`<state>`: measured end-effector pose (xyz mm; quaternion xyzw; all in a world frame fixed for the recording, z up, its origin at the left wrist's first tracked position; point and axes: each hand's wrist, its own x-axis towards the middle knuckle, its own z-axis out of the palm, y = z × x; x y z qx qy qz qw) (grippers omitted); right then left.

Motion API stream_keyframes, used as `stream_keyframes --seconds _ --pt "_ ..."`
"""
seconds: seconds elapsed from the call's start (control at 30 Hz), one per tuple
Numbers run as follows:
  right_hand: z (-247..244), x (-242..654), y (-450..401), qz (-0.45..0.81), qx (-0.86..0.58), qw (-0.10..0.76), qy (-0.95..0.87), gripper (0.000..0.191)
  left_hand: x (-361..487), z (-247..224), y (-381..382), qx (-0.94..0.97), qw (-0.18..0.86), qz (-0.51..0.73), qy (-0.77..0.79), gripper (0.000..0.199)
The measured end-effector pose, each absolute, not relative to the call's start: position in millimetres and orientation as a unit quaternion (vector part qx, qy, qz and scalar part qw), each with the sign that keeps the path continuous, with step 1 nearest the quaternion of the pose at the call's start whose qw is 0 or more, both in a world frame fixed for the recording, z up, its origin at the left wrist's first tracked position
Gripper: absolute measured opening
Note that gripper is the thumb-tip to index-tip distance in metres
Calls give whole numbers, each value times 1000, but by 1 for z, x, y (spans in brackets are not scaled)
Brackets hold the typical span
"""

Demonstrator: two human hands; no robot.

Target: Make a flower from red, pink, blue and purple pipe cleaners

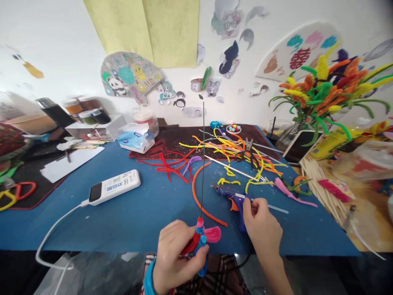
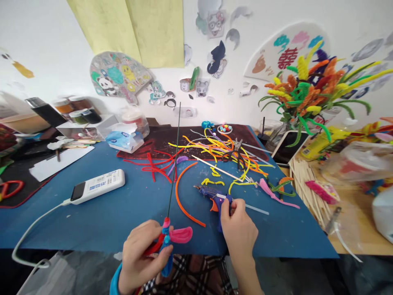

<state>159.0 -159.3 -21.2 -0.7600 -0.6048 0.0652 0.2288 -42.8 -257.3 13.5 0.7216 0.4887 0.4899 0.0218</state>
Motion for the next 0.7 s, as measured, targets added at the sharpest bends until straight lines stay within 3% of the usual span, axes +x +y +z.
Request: stream_keyframes --seconds 0.13,0.23,0.3,0.37,0.57,0.7 --pt "-15 157 -175 25 -648 413 -639 21 -38 12 -256 720 30 483 498 9" --pt "0 150 -200 165 -456 521 -702 16 -32 11 -256 718 31 481 502 10" --pt "10 141 -216 260 -348 497 -751 6 -28 12 -255 715 33 485 503 9" --pt "15 132 -226 289 -318 486 -761 11 -25 12 -255 708 39 490 507 7" --pt "1 111 -239 232 -347 562 -714 20 -21 7 -259 691 63 502 516 28" --pt "-7 108 -241 171 -331 559 -741 32 -18 2 -265 678 67 516 519 35"
